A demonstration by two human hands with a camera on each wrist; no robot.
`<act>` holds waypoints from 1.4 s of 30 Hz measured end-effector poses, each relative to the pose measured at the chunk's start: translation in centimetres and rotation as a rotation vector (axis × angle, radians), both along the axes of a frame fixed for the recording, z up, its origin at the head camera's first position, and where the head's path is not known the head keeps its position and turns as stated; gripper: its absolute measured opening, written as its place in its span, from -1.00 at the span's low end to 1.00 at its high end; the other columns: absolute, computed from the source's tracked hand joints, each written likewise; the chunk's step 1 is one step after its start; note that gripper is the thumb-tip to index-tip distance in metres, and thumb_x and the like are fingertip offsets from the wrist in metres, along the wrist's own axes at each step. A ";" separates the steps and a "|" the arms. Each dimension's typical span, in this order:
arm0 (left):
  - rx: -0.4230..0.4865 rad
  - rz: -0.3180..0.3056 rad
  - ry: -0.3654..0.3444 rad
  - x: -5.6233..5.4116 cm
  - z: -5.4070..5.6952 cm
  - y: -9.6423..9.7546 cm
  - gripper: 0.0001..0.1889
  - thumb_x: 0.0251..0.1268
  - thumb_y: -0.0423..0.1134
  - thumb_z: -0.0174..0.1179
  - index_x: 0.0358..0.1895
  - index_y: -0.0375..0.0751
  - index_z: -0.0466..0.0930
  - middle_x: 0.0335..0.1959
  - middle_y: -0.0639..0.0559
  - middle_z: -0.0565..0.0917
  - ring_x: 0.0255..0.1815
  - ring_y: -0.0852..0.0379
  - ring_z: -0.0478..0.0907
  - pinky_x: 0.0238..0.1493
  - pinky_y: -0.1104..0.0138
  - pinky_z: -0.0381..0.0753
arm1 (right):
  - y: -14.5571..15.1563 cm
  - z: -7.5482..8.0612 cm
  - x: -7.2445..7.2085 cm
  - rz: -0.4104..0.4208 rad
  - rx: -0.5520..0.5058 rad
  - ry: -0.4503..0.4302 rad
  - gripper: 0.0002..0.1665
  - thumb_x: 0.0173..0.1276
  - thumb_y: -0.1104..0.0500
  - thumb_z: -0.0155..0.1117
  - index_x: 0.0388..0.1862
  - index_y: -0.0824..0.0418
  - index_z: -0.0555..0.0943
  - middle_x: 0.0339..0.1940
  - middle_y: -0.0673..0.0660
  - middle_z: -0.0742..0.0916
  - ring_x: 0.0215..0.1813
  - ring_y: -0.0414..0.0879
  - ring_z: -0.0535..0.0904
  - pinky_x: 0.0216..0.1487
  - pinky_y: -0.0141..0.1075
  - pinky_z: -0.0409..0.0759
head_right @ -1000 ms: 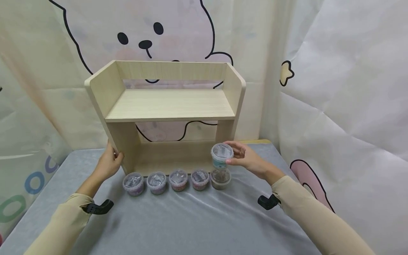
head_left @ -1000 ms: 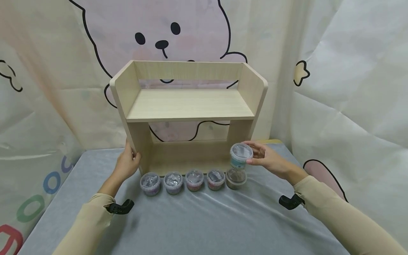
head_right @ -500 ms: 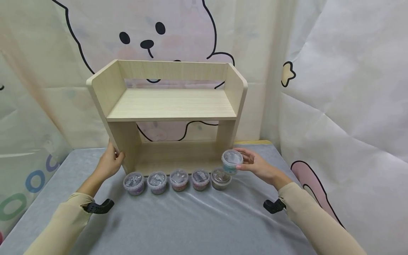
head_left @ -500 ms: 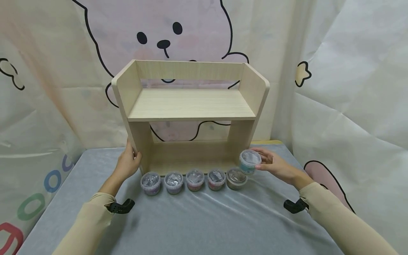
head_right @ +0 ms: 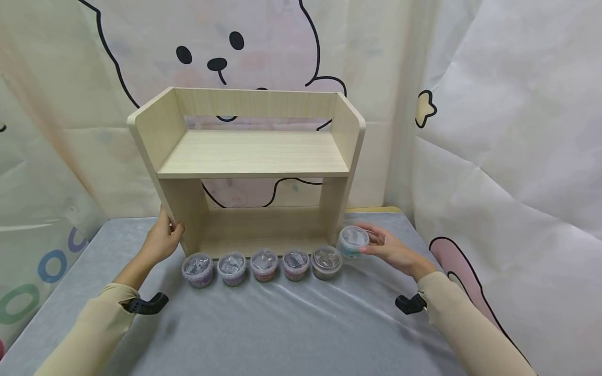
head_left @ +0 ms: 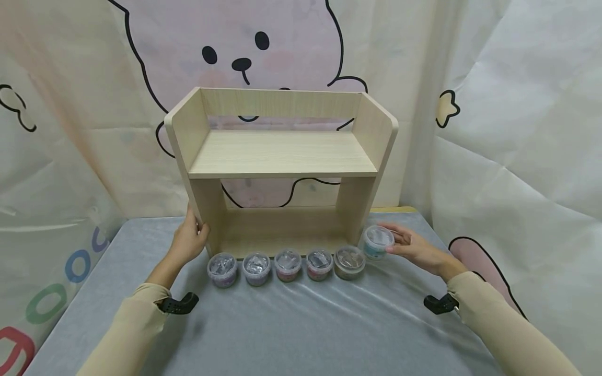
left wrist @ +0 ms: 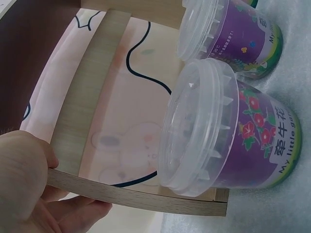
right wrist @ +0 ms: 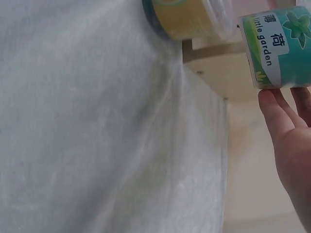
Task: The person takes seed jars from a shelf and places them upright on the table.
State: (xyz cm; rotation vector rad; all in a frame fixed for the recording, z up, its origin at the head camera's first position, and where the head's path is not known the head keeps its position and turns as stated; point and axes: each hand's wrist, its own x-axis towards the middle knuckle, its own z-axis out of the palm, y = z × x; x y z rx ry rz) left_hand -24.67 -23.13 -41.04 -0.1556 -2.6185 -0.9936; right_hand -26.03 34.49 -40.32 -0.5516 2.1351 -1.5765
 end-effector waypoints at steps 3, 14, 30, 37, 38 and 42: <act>0.001 0.003 0.000 0.0 0.1 -0.1 -0.28 0.44 -0.32 -0.05 0.57 -0.26 -0.16 -0.04 -0.55 0.62 -0.14 -0.40 0.63 -0.12 -0.22 0.58 | 0.5 -0.3 -0.2 -0.001 -0.009 -0.017 -0.18 0.52 0.30 0.12 0.65 0.19 0.03 0.38 -0.21 0.47 0.33 -0.46 0.47 0.25 -0.53 0.50; -0.003 -0.001 -0.011 0.1 0.2 -0.1 -0.27 0.46 -0.31 -0.05 0.58 -0.27 -0.19 -0.08 -0.51 0.62 -0.23 -0.31 0.61 -0.19 -0.18 0.56 | 1.7 -3.0 -1.0 -0.003 0.000 -0.088 -0.14 0.51 0.32 0.13 0.65 0.27 -0.03 0.39 -0.18 0.47 0.31 -0.47 0.48 0.25 -0.51 0.52; 0.000 -0.005 -0.005 -0.2 -0.3 0.2 -0.26 0.45 -0.30 -0.04 0.58 -0.26 -0.20 -0.01 -0.59 0.63 -0.05 -0.45 0.65 -0.04 -0.25 0.60 | 2.4 -6.6 -0.9 -0.004 -0.027 -0.110 -0.12 0.48 0.36 0.16 0.63 0.31 -0.03 0.39 -0.19 0.46 0.32 -0.49 0.45 0.26 -0.51 0.50; -0.003 0.004 0.005 -0.2 -0.3 0.1 -0.26 0.44 -0.31 -0.03 0.58 -0.23 -0.18 -0.05 -0.56 0.64 -0.12 -0.42 0.65 -0.09 -0.23 0.58 | 2.5 -6.6 -0.9 0.003 -0.040 -0.144 -0.12 0.48 0.35 0.15 0.65 0.26 -0.04 0.36 -0.22 0.46 0.31 -0.48 0.45 0.25 -0.49 0.52; -0.005 0.006 0.004 -0.2 -0.3 0.0 -0.26 0.44 -0.31 -0.03 0.57 -0.23 -0.18 -0.06 -0.56 0.64 -0.13 -0.41 0.65 -0.10 -0.23 0.57 | 2.5 -6.7 -0.9 0.004 -0.042 -0.150 -0.12 0.48 0.35 0.15 0.65 0.26 -0.04 0.36 -0.22 0.46 0.31 -0.48 0.46 0.25 -0.48 0.53; -0.003 0.004 -0.004 -0.1 -0.3 -0.1 -0.27 0.45 -0.31 -0.03 0.57 -0.23 -0.17 -0.02 -0.56 0.63 -0.09 -0.43 0.64 -0.08 -0.24 0.58 | 2.4 -6.7 -1.0 0.011 -0.044 -0.164 -0.12 0.50 0.36 0.12 0.65 0.24 -0.05 0.35 -0.23 0.46 0.31 -0.47 0.46 0.26 -0.47 0.53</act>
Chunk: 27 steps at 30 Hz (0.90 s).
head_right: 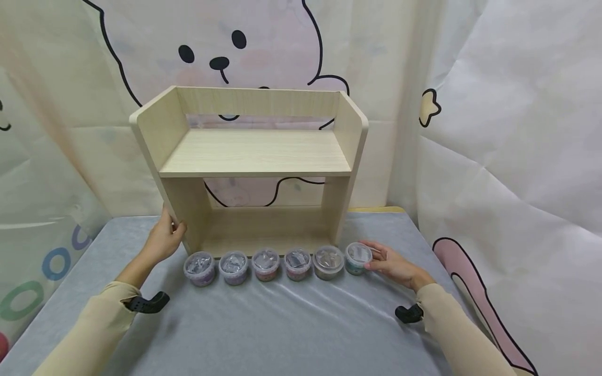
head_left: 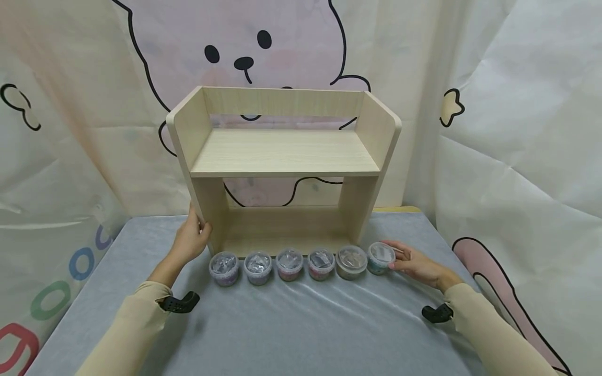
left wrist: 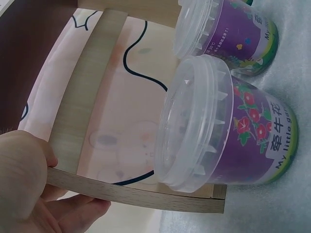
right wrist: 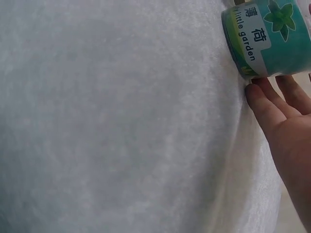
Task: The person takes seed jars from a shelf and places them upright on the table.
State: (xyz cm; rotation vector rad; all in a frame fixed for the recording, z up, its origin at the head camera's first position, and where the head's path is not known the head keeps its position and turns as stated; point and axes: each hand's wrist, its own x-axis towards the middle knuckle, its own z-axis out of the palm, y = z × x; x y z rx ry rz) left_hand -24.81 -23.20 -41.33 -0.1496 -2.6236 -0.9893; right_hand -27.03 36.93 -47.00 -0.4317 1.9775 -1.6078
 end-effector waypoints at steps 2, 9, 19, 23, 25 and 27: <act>0.005 -0.010 -0.005 0.0 0.0 -0.1 -0.27 0.46 -0.31 -0.03 0.58 -0.22 -0.19 0.06 -0.58 0.60 -0.02 -0.46 0.64 -0.03 -0.25 0.59 | 0.0 0.2 0.0 0.009 -0.015 -0.008 -0.14 0.52 0.35 0.08 0.66 0.25 -0.08 0.34 -0.24 0.46 0.31 -0.47 0.47 0.27 -0.48 0.52; 0.050 -0.066 -0.030 0.1 0.0 -0.3 -0.25 0.49 -0.33 -0.06 0.60 -0.16 -0.25 0.31 -0.62 0.43 0.21 -0.54 0.54 0.11 -0.26 0.61 | -0.6 1.5 0.2 0.027 -0.091 -0.068 -0.26 0.67 0.18 -0.15 0.66 0.34 -0.16 0.31 -0.23 0.45 0.30 -0.45 0.51 0.30 -0.48 0.52; 0.156 -0.112 -0.056 0.7 -1.2 -0.5 -0.22 0.51 -0.37 0.00 0.64 -0.02 -0.21 0.50 -0.51 0.25 0.33 -0.56 0.42 0.19 -0.25 0.57 | -1.2 2.4 0.6 -0.108 0.014 -0.011 -0.28 0.67 0.06 -0.08 0.62 0.33 0.01 0.42 0.12 0.40 0.19 -0.42 0.56 0.21 -0.45 0.58; 0.180 -0.108 -0.050 0.8 -1.5 -0.6 -0.24 0.51 -0.36 0.00 0.64 -0.02 -0.16 0.47 -0.53 0.29 0.30 -0.57 0.45 0.17 -0.25 0.58 | -1.6 2.9 0.9 -0.171 0.133 0.094 -0.20 0.64 -0.02 -0.03 0.61 0.41 0.01 0.56 0.44 0.24 0.19 -0.51 0.46 0.26 -0.35 0.57; 0.183 -0.107 -0.053 0.8 -1.5 -0.5 -0.24 0.51 -0.35 0.01 0.64 0.01 -0.14 0.47 -0.52 0.29 0.29 -0.56 0.46 0.14 -0.24 0.60 | -1.8 3.2 0.9 -0.193 0.185 0.150 -0.20 0.63 -0.05 -0.02 0.60 0.40 0.06 0.58 0.48 0.22 0.25 -0.46 0.44 0.33 -0.21 0.56; 0.187 -0.112 -0.059 0.8 -1.4 -0.5 -0.26 0.52 -0.34 0.00 0.64 0.01 -0.12 0.49 -0.51 0.27 0.29 -0.56 0.46 0.13 -0.25 0.61 | -2.0 3.5 1.0 -0.207 0.220 0.188 -0.22 0.63 -0.05 -0.01 0.59 0.38 0.10 0.57 0.49 0.25 0.31 -0.35 0.45 0.39 -0.04 0.53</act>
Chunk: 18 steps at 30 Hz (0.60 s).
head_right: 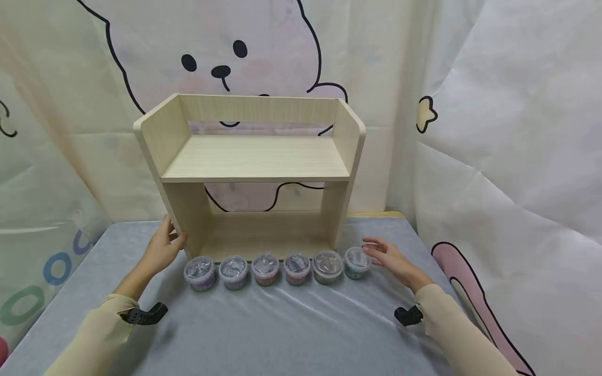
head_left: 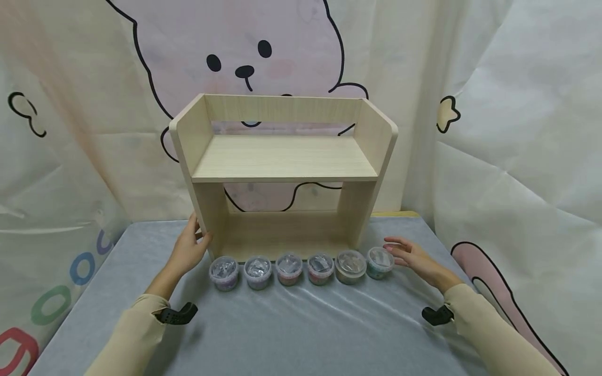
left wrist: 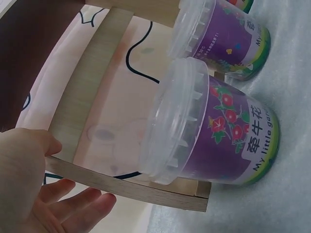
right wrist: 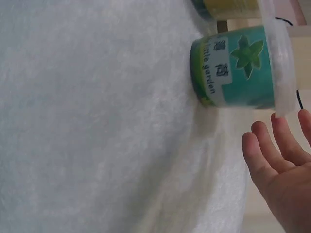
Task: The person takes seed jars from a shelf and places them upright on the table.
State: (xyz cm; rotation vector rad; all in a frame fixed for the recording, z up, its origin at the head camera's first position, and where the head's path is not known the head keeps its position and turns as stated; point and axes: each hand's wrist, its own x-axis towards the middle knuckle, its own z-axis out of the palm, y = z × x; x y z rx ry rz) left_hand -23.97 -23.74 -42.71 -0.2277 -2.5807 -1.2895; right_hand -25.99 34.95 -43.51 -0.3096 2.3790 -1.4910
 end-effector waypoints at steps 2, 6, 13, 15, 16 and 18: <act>0.000 -0.002 -0.012 0.1 0.0 -0.1 -0.27 0.53 -0.32 -0.01 0.64 0.04 -0.12 0.51 -0.49 0.24 0.30 -0.56 0.46 0.13 -0.25 0.61 | -0.2 0.3 0.1 -0.004 0.021 0.023 -0.25 0.63 -0.03 0.00 0.57 0.38 0.14 0.55 0.49 0.29 0.37 -0.20 0.46 0.39 0.05 0.51; -0.012 -0.006 -0.012 0.4 0.2 -0.2 -0.30 0.55 -0.29 -0.02 0.64 0.03 -0.08 0.52 -0.48 0.23 0.29 -0.54 0.48 0.13 -0.25 0.61 | -0.8 1.0 0.4 0.001 0.052 0.052 -0.28 0.62 -0.02 0.01 0.56 0.37 0.17 0.53 0.50 0.33 0.45 0.10 0.44 0.41 0.13 0.48; -0.035 0.011 0.003 0.9 0.4 -0.4 -0.30 0.56 -0.25 0.00 0.65 -0.03 -0.06 0.50 -0.46 0.29 0.22 -0.49 0.56 0.12 -0.20 0.64 | -1.3 1.8 0.5 -0.014 0.098 0.094 -0.29 0.60 -0.04 0.06 0.54 0.32 0.24 0.52 0.48 0.37 0.49 0.35 0.34 0.42 0.18 0.45; -0.040 0.017 0.004 1.1 0.5 -0.5 -0.31 0.56 -0.24 0.00 0.65 -0.06 -0.04 0.49 -0.46 0.31 0.19 -0.48 0.58 0.12 -0.20 0.64 | -1.4 2.0 0.6 -0.011 0.105 0.113 -0.29 0.60 -0.04 0.07 0.53 0.32 0.25 0.51 0.47 0.38 0.46 0.29 0.39 0.40 0.12 0.49; -0.040 0.018 0.006 1.1 0.5 -0.5 -0.32 0.57 -0.24 0.00 0.64 -0.07 -0.02 0.48 -0.47 0.32 0.18 -0.48 0.59 0.12 -0.20 0.64 | -1.4 2.0 0.6 -0.010 0.109 0.123 -0.30 0.60 -0.03 0.07 0.53 0.32 0.25 0.50 0.47 0.39 0.44 0.22 0.43 0.38 0.08 0.53; -0.047 0.024 0.009 1.3 0.6 -0.6 -0.34 0.58 -0.23 -0.01 0.64 -0.07 0.01 0.47 -0.47 0.34 0.17 -0.47 0.60 0.12 -0.20 0.64 | -1.4 2.1 0.6 -0.008 0.111 0.142 -0.32 0.59 -0.02 0.08 0.52 0.31 0.27 0.49 0.46 0.41 0.37 -0.02 0.50 0.33 -0.05 0.59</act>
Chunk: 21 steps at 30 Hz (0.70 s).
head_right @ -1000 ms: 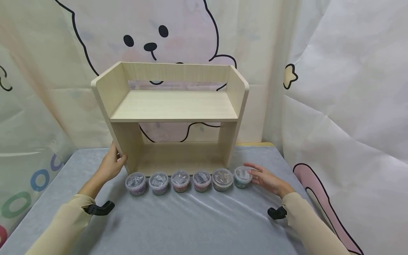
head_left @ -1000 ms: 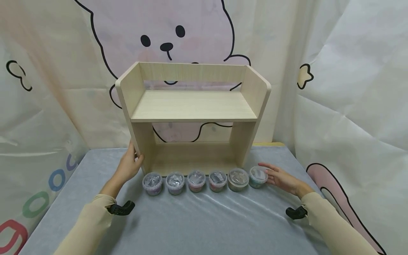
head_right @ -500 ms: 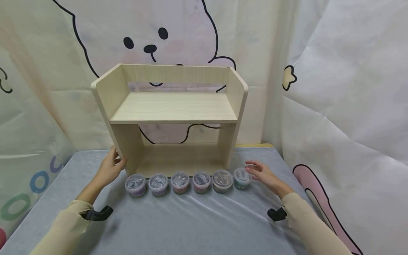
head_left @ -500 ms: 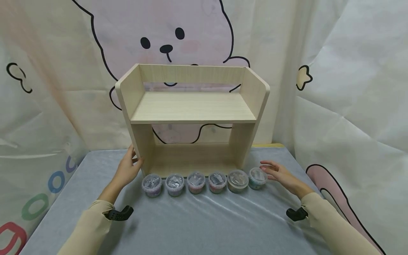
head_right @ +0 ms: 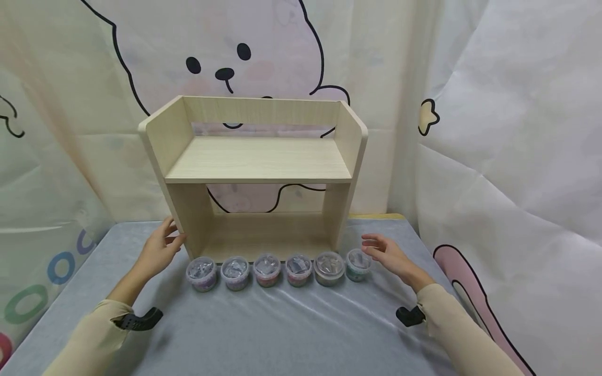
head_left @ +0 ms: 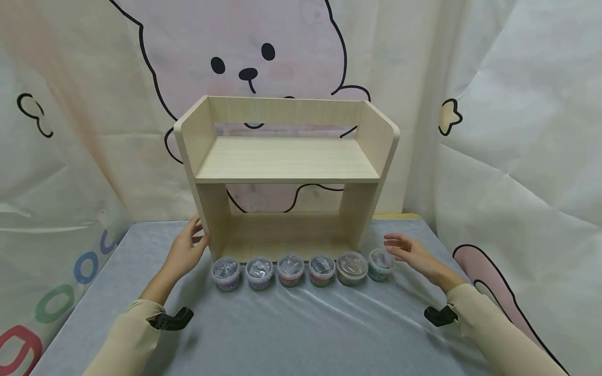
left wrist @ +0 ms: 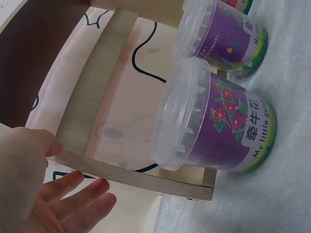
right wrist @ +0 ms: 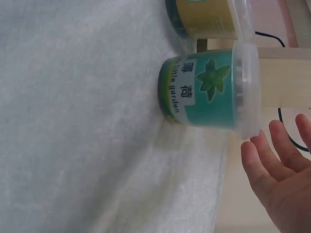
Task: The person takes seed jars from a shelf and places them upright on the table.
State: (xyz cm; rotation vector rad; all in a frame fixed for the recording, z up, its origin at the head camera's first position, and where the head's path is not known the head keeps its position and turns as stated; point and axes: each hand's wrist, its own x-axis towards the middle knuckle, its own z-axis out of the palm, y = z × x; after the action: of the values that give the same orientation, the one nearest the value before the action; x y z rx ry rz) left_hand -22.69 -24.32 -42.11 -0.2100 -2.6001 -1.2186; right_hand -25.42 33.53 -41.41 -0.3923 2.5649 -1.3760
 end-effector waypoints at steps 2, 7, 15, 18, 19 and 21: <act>-0.003 0.001 0.001 0.2 0.0 0.0 -0.36 0.58 -0.22 -0.01 0.63 -0.07 0.04 0.45 -0.47 0.36 0.15 -0.47 0.61 0.10 -0.21 0.64 | 0.0 0.0 0.1 0.004 0.003 0.017 -0.34 0.59 0.00 0.08 0.51 0.31 0.29 0.48 0.45 0.43 0.27 -0.27 0.52 0.26 -0.21 0.62; 0.002 0.003 0.015 0.5 -0.1 0.1 -0.42 0.58 -0.21 0.01 0.58 -0.10 0.15 0.38 -0.47 0.45 0.11 -0.47 0.64 0.00 -0.19 0.68 | -0.2 0.6 0.5 0.008 0.020 0.070 -0.38 0.59 0.03 0.10 0.47 0.34 0.32 0.42 0.43 0.50 0.22 -0.29 0.54 0.10 -0.49 0.56; -0.004 0.010 0.004 1.4 0.2 -0.1 -0.46 0.57 -0.31 -0.04 0.54 -0.26 0.19 0.31 -0.45 0.53 0.08 -0.39 0.67 -0.15 0.16 0.72 | -0.1 1.8 1.3 0.000 0.066 0.112 -0.37 0.60 0.04 0.08 0.49 0.34 0.31 0.41 0.40 0.52 0.31 0.07 0.55 0.09 -0.51 0.55; -0.016 0.025 0.024 1.7 0.2 -0.3 -0.49 0.56 -0.33 -0.05 0.51 -0.25 0.25 0.27 -0.42 0.58 0.04 -0.33 0.70 -0.26 0.39 0.65 | -0.2 2.1 1.5 -0.003 0.060 0.123 -0.37 0.60 0.02 0.08 0.49 0.30 0.32 0.42 0.37 0.52 0.23 -0.28 0.54 0.11 -0.51 0.54; -0.020 0.032 0.036 1.8 0.2 -0.4 -0.50 0.55 -0.34 -0.05 0.49 -0.24 0.27 0.25 -0.40 0.60 0.02 -0.32 0.71 -0.28 0.44 0.62 | -0.3 2.2 1.5 -0.003 0.053 0.128 -0.38 0.60 0.02 0.08 0.50 0.29 0.32 0.42 0.36 0.52 0.21 -0.38 0.51 0.12 -0.52 0.53; -0.026 0.045 0.063 2.1 0.2 -0.5 -0.52 0.54 -0.36 -0.03 0.47 -0.22 0.32 0.22 -0.38 0.63 -0.02 -0.31 0.73 -0.32 0.49 0.59 | -0.5 2.4 1.6 -0.005 0.038 0.136 -0.38 0.60 0.02 0.08 0.50 0.27 0.32 0.43 0.34 0.52 0.17 -0.49 0.47 0.13 -0.54 0.51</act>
State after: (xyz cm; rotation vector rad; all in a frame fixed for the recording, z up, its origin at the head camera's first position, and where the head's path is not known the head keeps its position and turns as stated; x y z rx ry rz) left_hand -20.63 -24.86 -41.94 -0.1913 -2.5541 -1.1447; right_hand -23.82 33.01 -39.03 -0.4900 2.6977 -1.3441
